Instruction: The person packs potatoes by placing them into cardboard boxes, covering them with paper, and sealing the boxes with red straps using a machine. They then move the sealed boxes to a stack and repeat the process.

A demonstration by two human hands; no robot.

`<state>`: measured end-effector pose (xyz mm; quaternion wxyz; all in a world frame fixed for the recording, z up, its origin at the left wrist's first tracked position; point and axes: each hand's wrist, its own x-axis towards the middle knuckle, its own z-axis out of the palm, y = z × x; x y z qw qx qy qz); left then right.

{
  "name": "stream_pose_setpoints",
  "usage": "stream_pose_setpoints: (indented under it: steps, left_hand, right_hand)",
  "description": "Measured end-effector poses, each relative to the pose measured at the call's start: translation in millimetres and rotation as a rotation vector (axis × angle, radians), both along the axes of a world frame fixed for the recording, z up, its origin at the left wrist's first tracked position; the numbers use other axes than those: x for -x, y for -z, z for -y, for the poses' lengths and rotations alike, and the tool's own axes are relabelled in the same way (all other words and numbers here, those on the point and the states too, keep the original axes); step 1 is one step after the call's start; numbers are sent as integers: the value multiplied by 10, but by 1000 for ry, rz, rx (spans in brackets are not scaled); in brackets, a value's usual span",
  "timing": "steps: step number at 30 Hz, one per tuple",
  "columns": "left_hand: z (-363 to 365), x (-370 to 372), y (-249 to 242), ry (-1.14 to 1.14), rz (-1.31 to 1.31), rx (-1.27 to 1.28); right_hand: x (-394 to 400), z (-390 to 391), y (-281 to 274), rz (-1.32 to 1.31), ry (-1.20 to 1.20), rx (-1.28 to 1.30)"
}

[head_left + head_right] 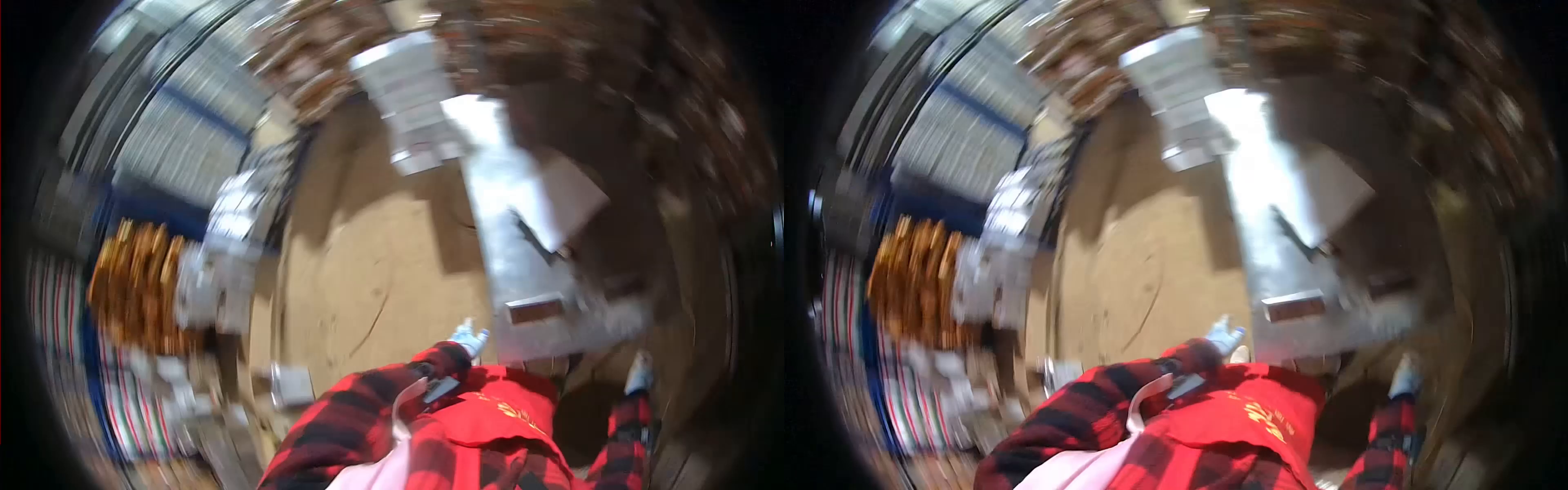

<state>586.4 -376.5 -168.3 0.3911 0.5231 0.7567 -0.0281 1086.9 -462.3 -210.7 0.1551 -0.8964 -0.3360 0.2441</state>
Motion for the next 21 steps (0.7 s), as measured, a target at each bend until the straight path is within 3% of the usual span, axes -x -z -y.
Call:
stream_pose_setpoints:
  steps: [2, 3, 6, 8, 14, 18, 21]
  left_hand:
    - [187, -247, 439, -143, 176, -2]
    - [200, -457, 167, -187, 228, 23]
    - [208, -1067, -382, -396, -52, 33]
    - [44, -1250, -417, -517, -209, -15]
    - [233, -1460, 138, -671, -347, -505]
    - [352, -1425, 172, -669, -313, -606]
    - [284, -1382, 180, -746, -263, -588]
  right_hand:
    - [-855, -514, 39, 161, -81, -144]
    - [-1140, -812, 59, 250, -132, -158]
    - [-1659, -1534, 177, 386, -189, -146]
    - [-1861, -1931, 478, 394, -200, -101]
    - [-2280, -2070, 927, 581, -258, -135]
    - [-2761, -2101, 1320, 976, -476, -502]
    - [-2444, -2170, 1058, 604, -206, -91]
